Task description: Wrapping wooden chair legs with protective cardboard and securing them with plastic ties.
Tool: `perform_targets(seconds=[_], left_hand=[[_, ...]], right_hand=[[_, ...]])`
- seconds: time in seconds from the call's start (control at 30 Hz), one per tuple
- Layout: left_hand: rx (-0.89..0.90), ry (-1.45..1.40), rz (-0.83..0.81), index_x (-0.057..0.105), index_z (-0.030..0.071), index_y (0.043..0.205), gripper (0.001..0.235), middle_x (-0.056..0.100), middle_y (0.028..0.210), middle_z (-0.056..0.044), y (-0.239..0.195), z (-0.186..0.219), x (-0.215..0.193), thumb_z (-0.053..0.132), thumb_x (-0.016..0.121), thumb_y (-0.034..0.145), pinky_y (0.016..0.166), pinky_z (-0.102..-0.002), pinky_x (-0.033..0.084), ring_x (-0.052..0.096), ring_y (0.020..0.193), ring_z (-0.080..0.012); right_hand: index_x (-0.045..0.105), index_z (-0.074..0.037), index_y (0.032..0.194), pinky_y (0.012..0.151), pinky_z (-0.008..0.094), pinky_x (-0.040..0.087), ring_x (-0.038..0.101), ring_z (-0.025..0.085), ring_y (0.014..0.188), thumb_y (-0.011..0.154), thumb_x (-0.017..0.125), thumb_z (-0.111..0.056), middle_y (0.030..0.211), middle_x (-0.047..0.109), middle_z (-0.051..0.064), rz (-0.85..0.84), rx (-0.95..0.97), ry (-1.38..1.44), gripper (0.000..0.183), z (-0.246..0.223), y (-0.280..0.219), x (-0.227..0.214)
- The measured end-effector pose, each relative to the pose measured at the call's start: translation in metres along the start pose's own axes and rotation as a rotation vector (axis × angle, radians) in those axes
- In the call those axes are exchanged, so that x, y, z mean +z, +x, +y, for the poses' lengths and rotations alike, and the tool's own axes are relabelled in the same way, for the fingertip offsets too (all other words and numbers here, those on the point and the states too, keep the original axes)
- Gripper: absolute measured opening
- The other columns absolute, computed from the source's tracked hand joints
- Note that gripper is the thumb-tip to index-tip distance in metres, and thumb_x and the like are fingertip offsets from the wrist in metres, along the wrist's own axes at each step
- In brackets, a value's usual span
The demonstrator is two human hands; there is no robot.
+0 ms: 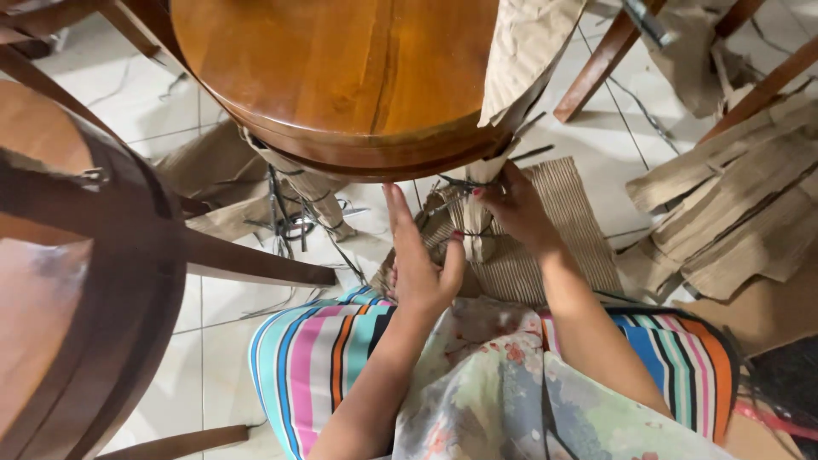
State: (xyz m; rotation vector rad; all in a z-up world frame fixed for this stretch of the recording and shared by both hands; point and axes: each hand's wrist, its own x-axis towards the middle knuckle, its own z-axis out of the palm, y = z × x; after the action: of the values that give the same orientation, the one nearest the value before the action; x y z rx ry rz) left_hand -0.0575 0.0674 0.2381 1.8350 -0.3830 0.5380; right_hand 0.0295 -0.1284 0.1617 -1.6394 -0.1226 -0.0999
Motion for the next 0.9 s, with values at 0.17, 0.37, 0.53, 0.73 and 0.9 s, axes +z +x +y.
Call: perform_targets(seconds=[0.17, 0.37, 0.53, 0.73, 0.9], left_hand=[[-0.064, -0.063, -0.017, -0.011, -0.003, 0.162, 0.103, -0.009, 0.167, -0.033, 0.004, 0.013, 0.004, 0.013, 0.067, 0.097, 0.123, -0.057, 0.008, -0.001, 0.153, -0.048], [-0.135, -0.138, 0.002, -0.021, -0.009, 0.156, 0.115, -0.016, 0.164, -0.034, 0.002, 0.006, 0.001, 0.007, 0.07, 0.087, 0.123, -0.055, -0.004, -0.011, 0.152, -0.0453], [-0.215, -0.143, 0.053, -0.024, 0.01, 0.161, 0.116, 0.024, 0.154, -0.042, -0.016, 0.011, -0.001, 0.007, 0.068, 0.089, 0.053, -0.021, 0.051, 0.056, 0.049, -0.019], [-0.147, -0.156, 0.195, -0.003, 0.014, 0.167, 0.11, -0.031, 0.166, -0.015, -0.002, 0.041, -0.008, 0.0, 0.071, 0.088, 0.099, -0.08, 0.027, -0.022, 0.148, -0.05], [0.028, 0.102, 0.194, -0.006, 0.005, 0.162, 0.105, -0.029, 0.165, -0.03, 0.002, 0.049, 0.005, 0.007, 0.065, 0.086, 0.125, -0.061, -0.015, -0.033, 0.154, -0.0448]], right_hand=[[0.055, 0.003, 0.136, 0.072, 0.039, 0.055, 0.063, 0.026, 0.084, 0.089, 0.07, -0.008, 0.1, 0.065, 0.021, 0.09, -0.026, -0.124, 0.05, -0.007, -0.016, 0.01], [0.066, 0.0, 0.128, 0.063, 0.04, 0.057, 0.071, 0.029, 0.073, 0.085, 0.078, -0.015, 0.095, 0.073, 0.023, 0.156, 0.016, -0.221, 0.047, -0.024, -0.047, 0.029], [0.069, 0.001, 0.128, 0.046, 0.044, 0.057, 0.072, 0.037, 0.056, 0.082, 0.086, -0.012, 0.103, 0.075, 0.026, 0.079, -0.006, -0.192, 0.051, -0.027, -0.05, 0.008], [0.077, -0.015, 0.115, 0.033, 0.024, 0.043, 0.054, 0.012, 0.036, 0.101, 0.066, -0.023, 0.106, 0.077, 0.01, 0.223, -0.027, -0.06, 0.019, -0.052, -0.04, -0.039], [0.073, -0.006, 0.099, 0.099, 0.031, 0.056, 0.07, 0.019, 0.106, 0.099, 0.07, -0.002, 0.104, 0.075, 0.007, 0.477, -0.201, -0.094, 0.005, -0.039, -0.023, -0.067]])
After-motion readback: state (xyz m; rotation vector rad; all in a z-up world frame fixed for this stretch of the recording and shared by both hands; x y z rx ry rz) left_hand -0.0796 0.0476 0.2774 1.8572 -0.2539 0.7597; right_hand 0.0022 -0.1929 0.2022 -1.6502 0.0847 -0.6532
